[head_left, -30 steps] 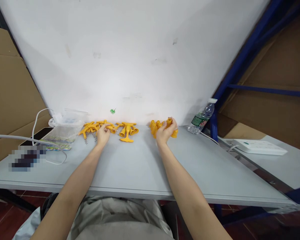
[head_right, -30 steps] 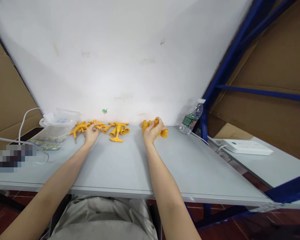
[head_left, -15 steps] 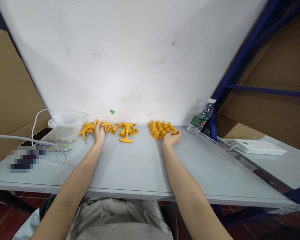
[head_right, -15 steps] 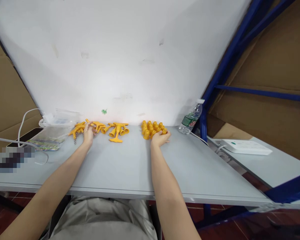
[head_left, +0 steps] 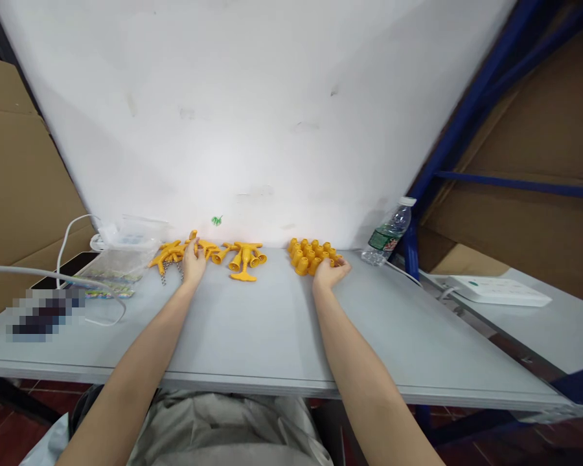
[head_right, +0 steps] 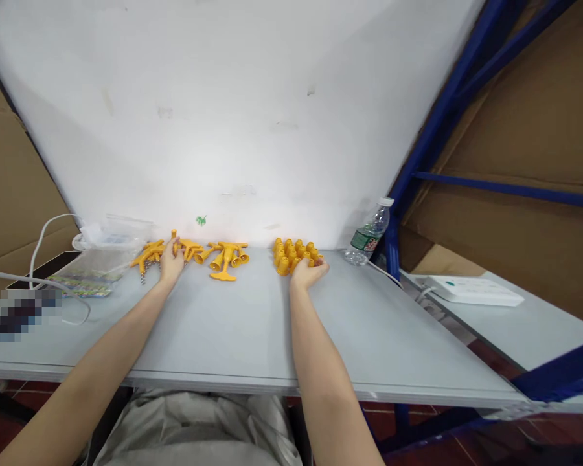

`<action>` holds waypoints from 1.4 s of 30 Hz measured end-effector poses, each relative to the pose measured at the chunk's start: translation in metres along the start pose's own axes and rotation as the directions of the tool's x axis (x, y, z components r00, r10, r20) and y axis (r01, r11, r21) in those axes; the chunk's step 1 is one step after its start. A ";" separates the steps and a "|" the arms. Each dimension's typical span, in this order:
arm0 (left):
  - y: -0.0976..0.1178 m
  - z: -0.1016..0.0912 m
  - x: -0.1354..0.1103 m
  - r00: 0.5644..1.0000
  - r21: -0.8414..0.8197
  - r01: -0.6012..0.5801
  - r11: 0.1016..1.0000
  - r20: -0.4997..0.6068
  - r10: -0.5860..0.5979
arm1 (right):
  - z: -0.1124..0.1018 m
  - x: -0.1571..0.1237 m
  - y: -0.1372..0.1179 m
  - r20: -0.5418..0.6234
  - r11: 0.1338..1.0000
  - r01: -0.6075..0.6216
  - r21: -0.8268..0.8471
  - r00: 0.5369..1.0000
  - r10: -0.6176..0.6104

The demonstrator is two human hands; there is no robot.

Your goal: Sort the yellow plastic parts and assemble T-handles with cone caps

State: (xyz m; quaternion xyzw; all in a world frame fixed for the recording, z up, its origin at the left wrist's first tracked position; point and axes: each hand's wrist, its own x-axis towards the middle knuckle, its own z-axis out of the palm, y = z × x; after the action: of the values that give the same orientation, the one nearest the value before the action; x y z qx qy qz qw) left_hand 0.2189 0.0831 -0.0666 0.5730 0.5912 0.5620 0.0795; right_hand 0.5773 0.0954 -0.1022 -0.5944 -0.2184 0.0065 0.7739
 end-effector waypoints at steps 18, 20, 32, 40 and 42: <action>-0.003 0.010 0.033 0.962 0.485 -0.064 0.872 0.261 -0.075 | -0.009 -0.027 -0.042 0.370 0.863 0.490 -0.120 0.829 -0.420; -0.002 0.007 0.032 0.969 0.498 -0.076 0.864 0.242 -0.054 | -0.008 -0.028 -0.041 0.366 0.859 0.500 -0.107 0.823 -0.434; 0.018 0.015 0.020 0.929 0.579 -0.199 0.791 0.368 -0.036 | -0.004 -0.026 -0.033 0.365 0.825 0.553 -0.117 0.797 -0.482; 0.014 0.018 0.033 0.910 0.600 -0.017 0.800 0.341 -0.237 | -0.004 -0.028 -0.033 0.383 0.834 0.541 -0.108 0.797 -0.467; 0.013 0.019 0.036 0.920 0.585 0.067 0.808 0.278 -0.277 | -0.004 -0.028 -0.034 0.383 0.833 0.542 -0.111 0.797 -0.468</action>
State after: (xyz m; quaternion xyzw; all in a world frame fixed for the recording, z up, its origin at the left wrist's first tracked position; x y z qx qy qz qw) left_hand 0.2290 0.1179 -0.0437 0.6043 0.7569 0.2409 0.0619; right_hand 0.5449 0.0743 -0.0810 -0.5836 -0.4994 -0.1222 0.6286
